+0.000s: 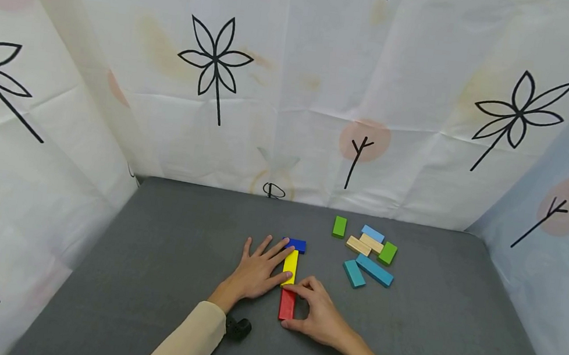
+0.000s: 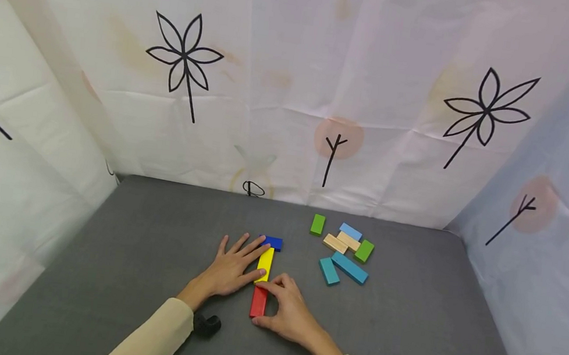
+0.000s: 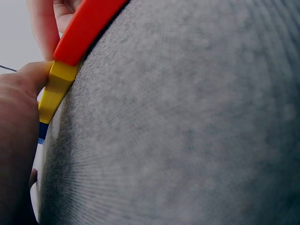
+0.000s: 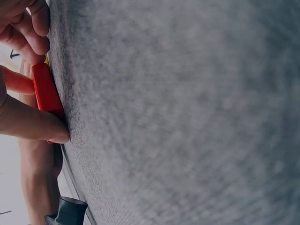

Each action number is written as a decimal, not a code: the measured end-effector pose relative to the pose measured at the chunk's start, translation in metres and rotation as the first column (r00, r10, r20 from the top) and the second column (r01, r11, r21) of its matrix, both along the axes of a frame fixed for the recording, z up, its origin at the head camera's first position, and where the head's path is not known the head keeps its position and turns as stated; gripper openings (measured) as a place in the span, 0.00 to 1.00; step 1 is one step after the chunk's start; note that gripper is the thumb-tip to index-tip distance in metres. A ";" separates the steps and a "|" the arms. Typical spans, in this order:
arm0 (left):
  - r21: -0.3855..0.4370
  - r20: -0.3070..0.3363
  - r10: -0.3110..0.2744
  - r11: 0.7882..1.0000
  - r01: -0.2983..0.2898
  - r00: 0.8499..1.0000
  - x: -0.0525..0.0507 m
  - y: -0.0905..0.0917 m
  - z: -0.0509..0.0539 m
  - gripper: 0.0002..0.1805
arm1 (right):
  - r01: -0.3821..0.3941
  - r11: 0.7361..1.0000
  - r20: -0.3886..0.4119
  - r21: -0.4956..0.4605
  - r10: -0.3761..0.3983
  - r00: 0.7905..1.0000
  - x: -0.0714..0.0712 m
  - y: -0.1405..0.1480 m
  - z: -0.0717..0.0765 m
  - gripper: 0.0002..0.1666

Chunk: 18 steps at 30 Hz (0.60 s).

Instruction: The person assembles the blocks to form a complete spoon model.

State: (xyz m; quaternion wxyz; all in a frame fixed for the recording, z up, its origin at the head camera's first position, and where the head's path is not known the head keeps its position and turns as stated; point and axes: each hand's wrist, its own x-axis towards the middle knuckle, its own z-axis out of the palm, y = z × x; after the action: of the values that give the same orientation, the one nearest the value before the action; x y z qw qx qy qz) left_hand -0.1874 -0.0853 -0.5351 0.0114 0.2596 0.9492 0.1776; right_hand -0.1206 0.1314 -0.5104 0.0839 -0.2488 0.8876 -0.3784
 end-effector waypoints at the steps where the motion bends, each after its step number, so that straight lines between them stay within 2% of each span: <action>1: 0.000 0.000 0.000 1.000 0.000 1.000 0.000 0.000 0.000 0.37 | 0.000 1.000 -0.009 0.005 0.000 1.000 0.000 0.000 0.000 0.38; 6: -0.011 0.006 0.001 1.000 -0.001 1.000 0.000 0.000 0.000 0.37 | 0.003 1.000 -0.037 0.021 -0.002 0.999 -0.001 -0.002 -0.002 0.38; 14: -0.004 0.006 0.003 1.000 -0.002 1.000 -0.002 -0.001 -0.007 0.38 | 0.014 0.999 -0.059 0.029 -0.012 0.998 0.000 -0.003 -0.003 0.39; 18: 0.011 -0.007 -0.007 1.000 0.007 1.000 -0.001 -0.001 -0.005 0.37 | 0.026 0.999 -0.066 0.037 -0.024 0.998 0.000 -0.004 -0.001 0.39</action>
State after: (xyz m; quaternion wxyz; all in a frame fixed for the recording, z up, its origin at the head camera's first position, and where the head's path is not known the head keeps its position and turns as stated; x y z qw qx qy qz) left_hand -0.1887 -0.0859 -0.5401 0.0073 0.2638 0.9473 0.1819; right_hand -0.1205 0.1270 -0.5113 0.0547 -0.2483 0.8999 -0.3543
